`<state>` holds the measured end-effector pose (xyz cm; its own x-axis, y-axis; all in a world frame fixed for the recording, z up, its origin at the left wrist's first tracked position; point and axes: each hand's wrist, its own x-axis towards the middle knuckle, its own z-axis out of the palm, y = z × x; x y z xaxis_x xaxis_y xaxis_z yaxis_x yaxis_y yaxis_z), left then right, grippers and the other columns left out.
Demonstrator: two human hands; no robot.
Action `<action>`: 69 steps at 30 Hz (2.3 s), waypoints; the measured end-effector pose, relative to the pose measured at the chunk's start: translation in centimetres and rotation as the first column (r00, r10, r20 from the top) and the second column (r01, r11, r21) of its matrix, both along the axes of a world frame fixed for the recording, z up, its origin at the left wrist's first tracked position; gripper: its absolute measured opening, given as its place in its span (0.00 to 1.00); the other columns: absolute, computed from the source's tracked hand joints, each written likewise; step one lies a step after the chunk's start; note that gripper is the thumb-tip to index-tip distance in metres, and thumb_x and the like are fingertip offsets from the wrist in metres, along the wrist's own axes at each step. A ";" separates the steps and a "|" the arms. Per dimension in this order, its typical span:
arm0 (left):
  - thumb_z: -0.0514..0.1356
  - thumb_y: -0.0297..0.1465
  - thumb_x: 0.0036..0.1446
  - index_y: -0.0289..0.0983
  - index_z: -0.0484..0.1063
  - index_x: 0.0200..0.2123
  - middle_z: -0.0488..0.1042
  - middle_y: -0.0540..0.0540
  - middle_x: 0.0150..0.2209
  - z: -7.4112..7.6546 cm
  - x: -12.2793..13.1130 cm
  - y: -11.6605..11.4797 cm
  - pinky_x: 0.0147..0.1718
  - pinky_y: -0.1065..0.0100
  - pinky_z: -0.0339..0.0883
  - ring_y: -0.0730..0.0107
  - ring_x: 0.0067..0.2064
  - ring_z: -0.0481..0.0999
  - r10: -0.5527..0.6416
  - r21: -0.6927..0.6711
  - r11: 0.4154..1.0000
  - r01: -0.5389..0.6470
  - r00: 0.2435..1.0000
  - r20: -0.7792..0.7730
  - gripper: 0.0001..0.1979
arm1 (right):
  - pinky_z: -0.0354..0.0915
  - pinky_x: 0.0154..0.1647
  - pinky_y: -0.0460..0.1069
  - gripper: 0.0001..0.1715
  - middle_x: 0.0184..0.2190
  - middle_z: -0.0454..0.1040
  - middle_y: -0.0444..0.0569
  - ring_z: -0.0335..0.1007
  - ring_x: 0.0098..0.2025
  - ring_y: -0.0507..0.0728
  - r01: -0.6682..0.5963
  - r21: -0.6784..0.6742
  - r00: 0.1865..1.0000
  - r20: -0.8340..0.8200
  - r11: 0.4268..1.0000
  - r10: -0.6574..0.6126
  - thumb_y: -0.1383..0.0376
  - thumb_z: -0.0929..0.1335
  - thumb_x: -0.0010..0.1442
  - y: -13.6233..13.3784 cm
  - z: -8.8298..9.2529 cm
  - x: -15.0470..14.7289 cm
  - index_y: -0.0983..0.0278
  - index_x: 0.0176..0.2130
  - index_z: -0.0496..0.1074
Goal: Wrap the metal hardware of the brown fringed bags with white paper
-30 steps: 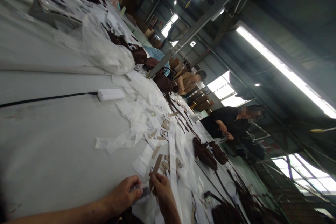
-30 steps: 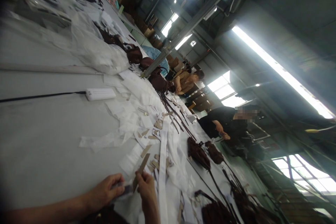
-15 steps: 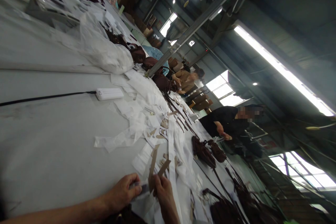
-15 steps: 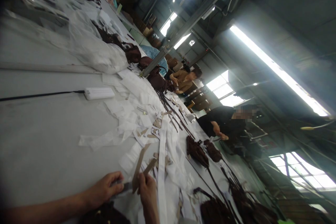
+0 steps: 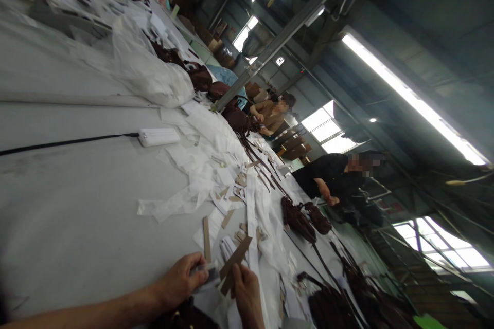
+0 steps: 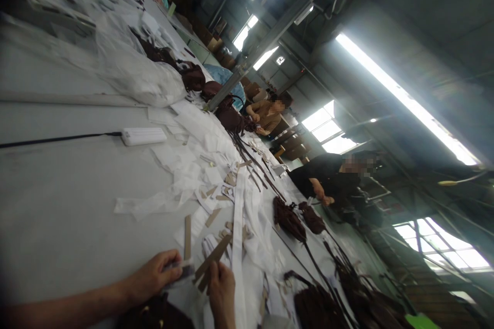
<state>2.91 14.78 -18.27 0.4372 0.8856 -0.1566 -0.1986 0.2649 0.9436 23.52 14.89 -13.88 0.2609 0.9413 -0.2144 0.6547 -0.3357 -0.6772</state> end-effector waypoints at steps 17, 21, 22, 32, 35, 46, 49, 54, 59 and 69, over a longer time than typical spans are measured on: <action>0.58 0.42 0.51 0.37 0.64 0.30 0.65 0.52 0.27 -0.6 0.2 0.1 0.33 0.69 0.59 0.68 0.32 0.64 0.019 -0.002 1.000 -0.019 1.000 -0.012 0.13 | 0.54 0.25 0.49 0.27 0.17 0.67 0.46 0.63 0.23 0.56 -0.006 0.065 0.968 0.250 0.998 -0.011 0.47 0.57 0.58 0.5 0.8 -3.1 0.60 0.18 0.62; 0.57 0.40 0.51 0.37 0.63 0.31 0.65 0.52 0.28 -0.7 0.4 0.0 0.33 0.69 0.58 0.67 0.33 0.64 0.029 0.002 1.000 -0.029 0.999 -0.023 0.12 | 0.58 0.22 0.49 0.32 0.15 0.68 0.47 0.65 0.19 0.56 0.003 0.039 0.976 0.218 0.999 -0.012 0.47 0.52 0.62 0.4 0.8 -2.9 0.60 0.19 0.65; 0.57 0.40 0.51 0.37 0.63 0.31 0.64 0.52 0.28 -0.7 0.4 0.0 0.32 0.69 0.58 0.67 0.33 0.64 0.026 0.004 1.000 -0.026 0.999 -0.022 0.12 | 0.60 0.23 0.49 0.31 0.16 0.69 0.47 0.67 0.20 0.56 -0.013 0.046 0.976 0.219 0.999 0.002 0.48 0.53 0.62 0.2 0.7 -2.9 0.61 0.20 0.66; 0.57 0.42 0.52 0.38 0.62 0.30 0.64 0.51 0.28 -0.7 0.2 0.0 0.34 0.68 0.57 0.66 0.34 0.63 0.014 0.023 1.000 -0.013 0.999 -0.032 0.13 | 0.63 0.54 0.58 0.29 0.51 0.72 0.62 0.67 0.55 0.68 -0.192 0.131 0.867 0.487 0.973 0.105 0.57 0.66 0.55 1.0 -1.1 0.8 0.68 0.53 0.70; 0.55 0.43 0.53 0.38 0.61 0.30 0.62 0.52 0.28 -0.5 0.3 -0.1 0.32 0.69 0.56 0.68 0.32 0.62 0.006 0.017 1.000 -0.005 1.000 -0.027 0.14 | 0.66 0.46 0.55 0.19 0.39 0.76 0.58 0.73 0.44 0.65 -0.214 0.078 0.851 0.505 0.974 0.146 0.58 0.65 0.55 1.5 -1.6 2.3 0.66 0.41 0.76; 0.57 0.46 0.52 0.38 0.61 0.30 0.61 0.53 0.27 -0.3 0.2 -0.1 0.32 0.70 0.56 0.69 0.32 0.61 0.002 -0.008 1.000 -0.002 0.999 -0.049 0.16 | 0.63 0.35 0.52 0.23 0.28 0.77 0.53 0.73 0.32 0.61 -0.230 0.107 0.884 0.440 0.967 0.161 0.55 0.57 0.62 2.4 -1.4 3.8 0.63 0.31 0.73; 0.57 0.47 0.51 0.38 0.61 0.29 0.61 0.53 0.27 -0.3 0.2 -0.1 0.31 0.69 0.56 0.69 0.32 0.62 -0.003 -0.012 1.000 0.003 0.999 -0.041 0.18 | 0.60 0.34 0.53 0.23 0.26 0.75 0.54 0.71 0.30 0.61 -0.193 0.138 0.883 0.457 0.971 0.111 0.56 0.54 0.63 2.8 -1.1 4.0 0.62 0.30 0.70; 0.56 0.48 0.51 0.38 0.61 0.30 0.62 0.52 0.27 -0.1 0.1 -0.1 0.31 0.69 0.56 0.68 0.32 0.62 -0.014 -0.019 1.000 0.013 0.999 -0.041 0.18 | 0.62 0.33 0.52 0.24 0.26 0.74 0.53 0.69 0.30 0.60 -0.176 0.193 0.906 0.414 0.965 0.082 0.51 0.54 0.62 4.0 1.8 4.6 0.61 0.29 0.68; 0.56 0.50 0.52 0.39 0.61 0.30 0.65 0.52 0.29 -0.3 0.1 -0.2 0.35 0.68 0.57 0.66 0.34 0.64 -0.002 0.000 1.000 0.003 0.999 -0.046 0.19 | 0.64 0.32 0.50 0.29 0.27 0.75 0.50 0.69 0.30 0.58 -0.208 0.215 0.933 0.337 0.954 0.127 0.47 0.55 0.61 6.4 3.7 3.7 0.63 0.30 0.71; 0.56 0.47 0.51 0.39 0.60 0.29 0.61 0.54 0.26 -0.1 0.1 -0.1 0.31 0.69 0.56 0.69 0.31 0.61 -0.005 -0.006 1.000 0.005 0.999 -0.050 0.17 | 0.63 0.33 0.50 0.25 0.26 0.78 0.53 0.73 0.30 0.59 -0.126 0.173 0.923 0.381 0.977 0.052 0.53 0.57 0.61 4.9 2.1 2.5 0.64 0.30 0.75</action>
<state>2.96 14.64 -18.38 0.4333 0.8823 -0.1837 -0.1494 0.2713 0.9508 26.04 19.84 -11.81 0.2000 0.9775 0.0671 0.8926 -0.1536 -0.4240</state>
